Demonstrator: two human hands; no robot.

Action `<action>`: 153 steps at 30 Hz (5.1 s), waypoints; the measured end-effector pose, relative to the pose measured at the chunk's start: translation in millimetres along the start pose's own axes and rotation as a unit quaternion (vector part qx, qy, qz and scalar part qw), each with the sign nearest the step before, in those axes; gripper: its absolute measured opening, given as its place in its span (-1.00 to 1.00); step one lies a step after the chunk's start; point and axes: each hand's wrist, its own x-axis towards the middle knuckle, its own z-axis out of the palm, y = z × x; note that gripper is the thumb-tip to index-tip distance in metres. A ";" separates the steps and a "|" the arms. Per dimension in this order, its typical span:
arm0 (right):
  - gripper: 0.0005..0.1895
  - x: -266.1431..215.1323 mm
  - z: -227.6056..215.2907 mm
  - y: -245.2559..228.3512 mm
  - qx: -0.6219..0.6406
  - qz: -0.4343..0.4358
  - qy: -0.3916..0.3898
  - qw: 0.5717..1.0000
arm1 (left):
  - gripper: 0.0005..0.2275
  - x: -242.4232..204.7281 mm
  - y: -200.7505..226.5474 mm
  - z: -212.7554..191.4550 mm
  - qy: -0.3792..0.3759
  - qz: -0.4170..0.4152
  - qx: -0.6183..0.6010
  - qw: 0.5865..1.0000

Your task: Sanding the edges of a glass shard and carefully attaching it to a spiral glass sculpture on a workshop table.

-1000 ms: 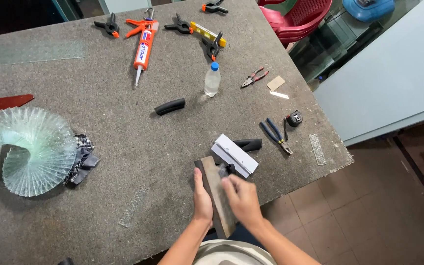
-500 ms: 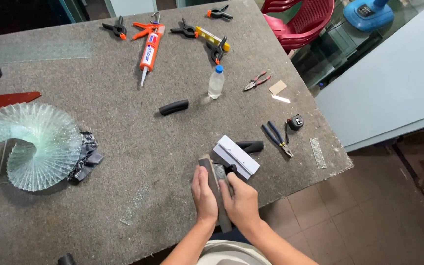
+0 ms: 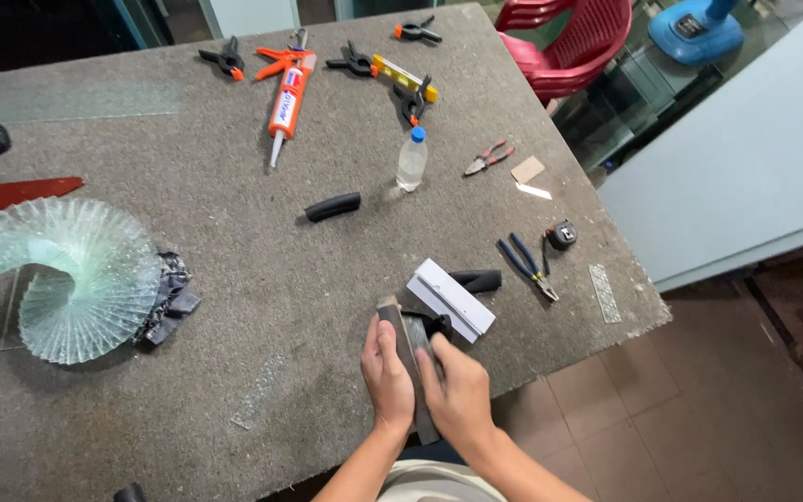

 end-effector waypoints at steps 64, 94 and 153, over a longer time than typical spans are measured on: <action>-0.90 15.2 -66.7 -29.6 0.271 -0.057 -0.001 0.961 | -0.44 18.4 -18.3 -22.2 0.089 -0.137 -0.239 0.957; -0.51 -1.8 -17.2 24.8 0.092 0.051 -0.117 0.988 | -0.42 1.3 14.3 -7.1 0.016 -0.178 -0.196 0.964; -0.51 -4.6 18.2 -2.0 0.045 -0.048 -0.028 0.997 | -0.63 13.8 -45.9 -31.4 0.056 0.053 -0.013 0.997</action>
